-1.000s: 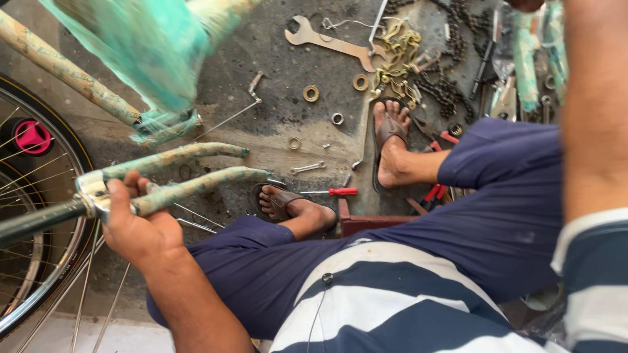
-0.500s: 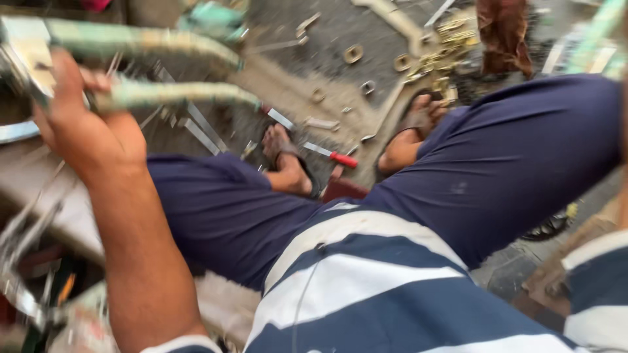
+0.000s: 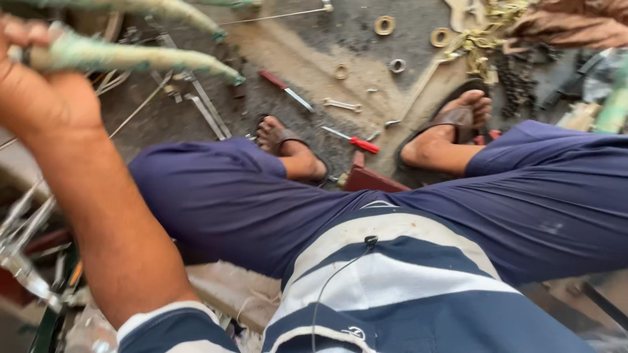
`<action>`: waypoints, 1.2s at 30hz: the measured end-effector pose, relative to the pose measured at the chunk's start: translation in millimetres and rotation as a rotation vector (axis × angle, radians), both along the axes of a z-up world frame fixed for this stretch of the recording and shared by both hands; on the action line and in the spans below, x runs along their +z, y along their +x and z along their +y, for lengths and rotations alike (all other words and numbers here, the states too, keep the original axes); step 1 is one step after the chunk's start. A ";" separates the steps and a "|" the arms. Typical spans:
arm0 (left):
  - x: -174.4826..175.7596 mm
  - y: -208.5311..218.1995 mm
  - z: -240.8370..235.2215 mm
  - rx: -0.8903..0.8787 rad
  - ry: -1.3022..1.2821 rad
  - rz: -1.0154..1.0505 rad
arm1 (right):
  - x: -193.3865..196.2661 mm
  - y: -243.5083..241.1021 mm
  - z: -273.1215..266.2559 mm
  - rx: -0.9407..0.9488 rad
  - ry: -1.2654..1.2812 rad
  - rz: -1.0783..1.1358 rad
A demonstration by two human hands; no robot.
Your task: The person sits on the floor and assembles a bicycle headset by hand. They repeatedly pick up small metal rings and bearings from the ground and slide them onto a hollow metal tube, stacking them in a specific order.
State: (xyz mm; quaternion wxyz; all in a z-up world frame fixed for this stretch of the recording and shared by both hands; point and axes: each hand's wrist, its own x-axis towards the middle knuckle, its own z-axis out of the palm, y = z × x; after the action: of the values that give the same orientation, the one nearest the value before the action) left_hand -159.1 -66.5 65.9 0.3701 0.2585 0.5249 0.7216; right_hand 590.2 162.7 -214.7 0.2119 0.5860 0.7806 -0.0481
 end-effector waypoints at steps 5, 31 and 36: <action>-34.9 -46.7 -30.8 0.030 -0.099 -0.143 | 17.9 -12.8 14.9 0.036 -0.030 -0.105; 47.3 73.6 -16.2 0.304 -0.214 -0.048 | -109.4 -198.1 -179.3 0.825 -0.632 0.414; 41.9 75.0 -34.2 0.239 -0.206 -0.073 | -88.7 -210.4 -157.0 0.611 -0.665 0.564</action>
State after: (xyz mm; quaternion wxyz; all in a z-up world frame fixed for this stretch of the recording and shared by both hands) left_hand -84.1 -100.7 107.8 0.3250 0.1283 0.6093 0.7118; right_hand 379.9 5.7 -303.4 0.1725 0.1972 0.8850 -0.3849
